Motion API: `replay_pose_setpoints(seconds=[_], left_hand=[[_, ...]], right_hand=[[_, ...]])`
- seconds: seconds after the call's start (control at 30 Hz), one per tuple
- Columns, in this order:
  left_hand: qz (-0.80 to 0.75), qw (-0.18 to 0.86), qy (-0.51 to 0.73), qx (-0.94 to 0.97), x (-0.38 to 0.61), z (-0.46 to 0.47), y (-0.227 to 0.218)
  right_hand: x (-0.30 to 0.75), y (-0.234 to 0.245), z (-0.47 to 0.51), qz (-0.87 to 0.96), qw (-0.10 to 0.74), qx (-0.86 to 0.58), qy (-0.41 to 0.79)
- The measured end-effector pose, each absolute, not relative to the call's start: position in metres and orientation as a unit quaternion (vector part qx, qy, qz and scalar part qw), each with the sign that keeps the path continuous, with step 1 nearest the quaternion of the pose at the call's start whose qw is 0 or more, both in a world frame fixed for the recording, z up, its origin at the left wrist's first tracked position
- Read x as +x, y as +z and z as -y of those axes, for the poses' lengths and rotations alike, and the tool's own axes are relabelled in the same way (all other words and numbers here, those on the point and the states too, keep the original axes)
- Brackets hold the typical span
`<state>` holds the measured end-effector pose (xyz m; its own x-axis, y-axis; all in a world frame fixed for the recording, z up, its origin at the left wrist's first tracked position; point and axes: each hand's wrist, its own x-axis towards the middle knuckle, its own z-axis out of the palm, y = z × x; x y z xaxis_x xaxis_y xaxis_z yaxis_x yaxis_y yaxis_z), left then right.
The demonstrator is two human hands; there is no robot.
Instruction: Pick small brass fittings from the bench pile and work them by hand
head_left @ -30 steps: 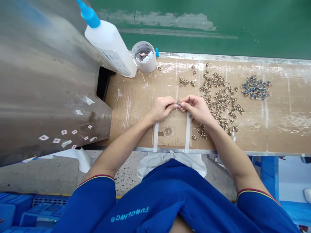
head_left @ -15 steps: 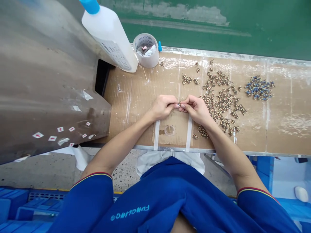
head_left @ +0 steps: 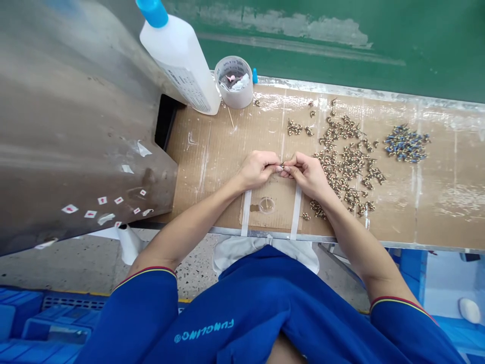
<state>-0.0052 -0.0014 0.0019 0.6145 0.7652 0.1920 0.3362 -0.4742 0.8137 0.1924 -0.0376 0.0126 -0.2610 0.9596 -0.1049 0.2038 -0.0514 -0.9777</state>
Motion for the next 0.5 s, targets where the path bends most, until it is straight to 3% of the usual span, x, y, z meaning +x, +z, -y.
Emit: replay_pose_setpoints(seconds=[0.37, 0.5], left_hand=[[-0.333, 0.418, 0.232, 0.812, -0.012, -0.008, 0.018], [-0.365, 0.424, 0.246, 0.791, -0.033, 0.007, 0.047]], right_hand=[[0.196, 0.019, 0.032, 0.549, 0.358, -0.47, 0.592], [0.206, 0.03, 0.032, 0.565, 0.375, -0.465, 0.569]])
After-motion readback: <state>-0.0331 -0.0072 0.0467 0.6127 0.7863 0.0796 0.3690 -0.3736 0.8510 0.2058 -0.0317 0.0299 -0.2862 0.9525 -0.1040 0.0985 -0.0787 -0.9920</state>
